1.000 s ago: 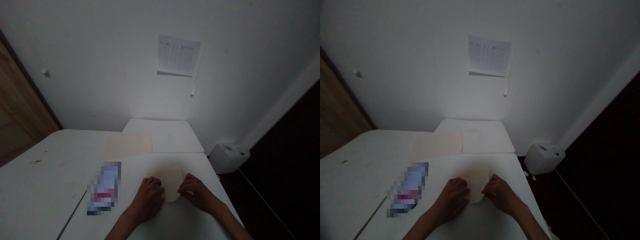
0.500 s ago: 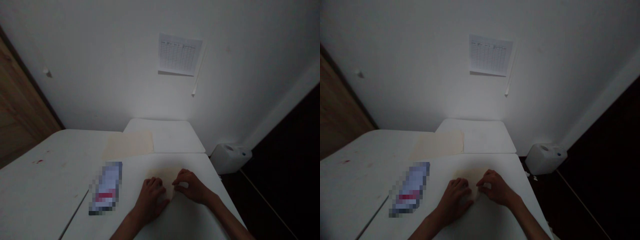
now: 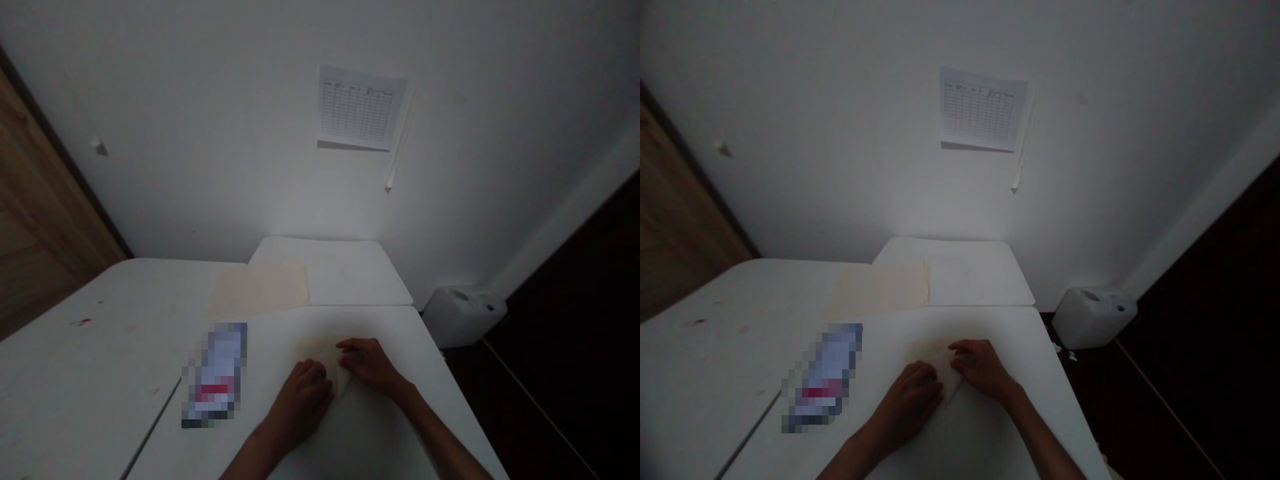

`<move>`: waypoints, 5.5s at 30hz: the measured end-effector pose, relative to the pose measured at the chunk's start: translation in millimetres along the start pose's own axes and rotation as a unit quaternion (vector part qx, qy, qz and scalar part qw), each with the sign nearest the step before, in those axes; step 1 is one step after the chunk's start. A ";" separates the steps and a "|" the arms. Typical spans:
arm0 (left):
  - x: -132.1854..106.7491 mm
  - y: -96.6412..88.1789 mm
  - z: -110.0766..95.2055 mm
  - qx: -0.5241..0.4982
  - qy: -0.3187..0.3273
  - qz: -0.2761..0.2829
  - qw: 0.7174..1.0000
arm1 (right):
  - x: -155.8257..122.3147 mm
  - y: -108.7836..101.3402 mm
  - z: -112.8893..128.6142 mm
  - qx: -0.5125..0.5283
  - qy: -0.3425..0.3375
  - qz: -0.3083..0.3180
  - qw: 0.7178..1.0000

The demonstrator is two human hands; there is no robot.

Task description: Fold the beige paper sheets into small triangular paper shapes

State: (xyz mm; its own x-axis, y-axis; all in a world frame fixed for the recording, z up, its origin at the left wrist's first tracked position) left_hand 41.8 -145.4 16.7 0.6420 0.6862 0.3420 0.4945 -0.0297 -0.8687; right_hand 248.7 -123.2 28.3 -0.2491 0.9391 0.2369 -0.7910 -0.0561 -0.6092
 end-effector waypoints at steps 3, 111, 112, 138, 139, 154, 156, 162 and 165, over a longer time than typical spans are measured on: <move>0.4 -0.3 0.1 0.005 -0.001 0.001 1.000 | 2.0 5.8 -3.3 0.011 -0.012 0.003 1.000; 5.6 -3.8 1.5 -0.045 -0.028 0.029 0.998 | -64.0 9.3 33.1 -0.193 -0.089 0.117 0.970; 5.9 -4.1 1.2 -0.045 -0.030 0.030 0.998 | -64.2 10.0 33.0 -0.197 -0.087 0.116 0.970; 4.7 -7.2 0.2 -0.025 -0.051 0.093 0.994 | -45.3 -10.7 14.3 -0.410 0.056 0.020 0.910; 4.6 -7.2 -0.1 -0.024 -0.050 0.091 0.994 | -45.0 -7.9 16.8 -0.404 0.050 0.023 0.913; 3.8 -8.8 -5.2 -0.010 -0.034 0.088 0.995 | -44.5 28.4 33.7 -0.361 0.034 0.059 0.930; 4.1 -7.6 -4.1 -0.005 -0.037 0.090 0.995 | -46.5 27.4 31.1 -0.367 0.047 0.044 0.928; 6.9 -7.0 -3.7 0.000 -0.037 0.102 0.994 | -52.9 10.5 15.8 -0.396 0.101 0.002 0.913; 7.2 -9.2 -4.6 -0.001 -0.037 0.104 0.994 | -55.0 2.5 9.2 -0.402 0.116 -0.019 0.908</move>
State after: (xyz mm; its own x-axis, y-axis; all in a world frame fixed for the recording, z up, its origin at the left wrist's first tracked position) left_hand 44.6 -143.5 28.9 0.6850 0.7171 0.1284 0.3574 -0.1772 -0.9170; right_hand 255.2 -178.2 20.8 -0.0313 0.9867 0.1597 -0.1097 0.1554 -0.9817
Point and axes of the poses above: each hand's wrist, its own x-axis towards the middle knuckle, its own y-axis out of the palm, z = x × y, the point moved 1 cm from there along x, towards the middle knuckle, and after that the axes turned 2 degrees about -y, right-handed, at the moved point
